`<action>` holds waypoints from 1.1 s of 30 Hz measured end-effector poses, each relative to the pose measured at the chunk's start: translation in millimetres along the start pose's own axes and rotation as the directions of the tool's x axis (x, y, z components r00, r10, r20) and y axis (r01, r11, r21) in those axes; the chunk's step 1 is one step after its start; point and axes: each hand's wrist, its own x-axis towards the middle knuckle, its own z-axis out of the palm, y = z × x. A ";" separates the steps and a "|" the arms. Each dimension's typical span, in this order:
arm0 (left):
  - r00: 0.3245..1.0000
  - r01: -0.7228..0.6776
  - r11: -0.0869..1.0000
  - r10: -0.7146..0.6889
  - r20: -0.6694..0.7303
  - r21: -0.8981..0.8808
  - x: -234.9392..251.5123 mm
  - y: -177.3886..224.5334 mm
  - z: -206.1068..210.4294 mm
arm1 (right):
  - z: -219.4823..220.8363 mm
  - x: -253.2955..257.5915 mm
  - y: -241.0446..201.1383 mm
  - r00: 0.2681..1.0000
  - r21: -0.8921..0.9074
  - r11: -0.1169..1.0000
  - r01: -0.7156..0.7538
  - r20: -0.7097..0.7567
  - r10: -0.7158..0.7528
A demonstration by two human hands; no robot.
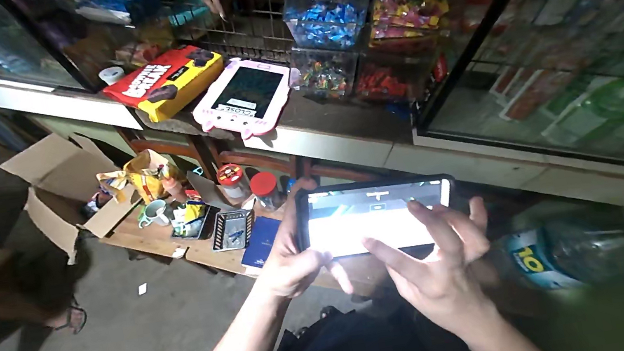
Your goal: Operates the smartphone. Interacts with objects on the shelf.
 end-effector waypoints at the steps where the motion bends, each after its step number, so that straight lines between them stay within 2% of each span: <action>1: 1.000 0.002 1.000 -0.002 -0.006 0.006 0.1 0.3 0.3 | -0.2 0.7 -1.1 1.000 -0.008 1.000 0.004 0.006 -0.004; 8: 0.988 0.021 0.996 -0.008 -0.155 0.083 2.2 2.5 8.6 | -1.3 0.4 -1.6 0.999 -0.002 1.000 0.026 -0.039 -0.026; 17: 1.000 0.007 1.000 -0.008 0.027 0.013 3.1 -1.4 4.0 | -0.5 4.0 -7.3 0.999 -0.062 0.998 0.007 0.051 -0.004; 19: 0.997 0.027 1.000 -0.027 0.071 -0.004 2.9 -0.6 0.3 | 0.4 4.5 -6.2 1.000 -0.065 0.998 -0.002 0.025 0.003; 28: 1.000 -0.004 1.000 0.004 0.018 -0.015 1.6 2.6 -4.3 | 4.0 -4.5 11.2 0.969 -0.020 0.999 -0.051 -0.244 0.045; 33: 1.000 -0.014 1.000 0.014 -0.005 -0.015 2.3 4.2 -5.3 | 1.9 -7.8 20.1 0.949 -0.018 0.996 -0.090 -0.304 0.080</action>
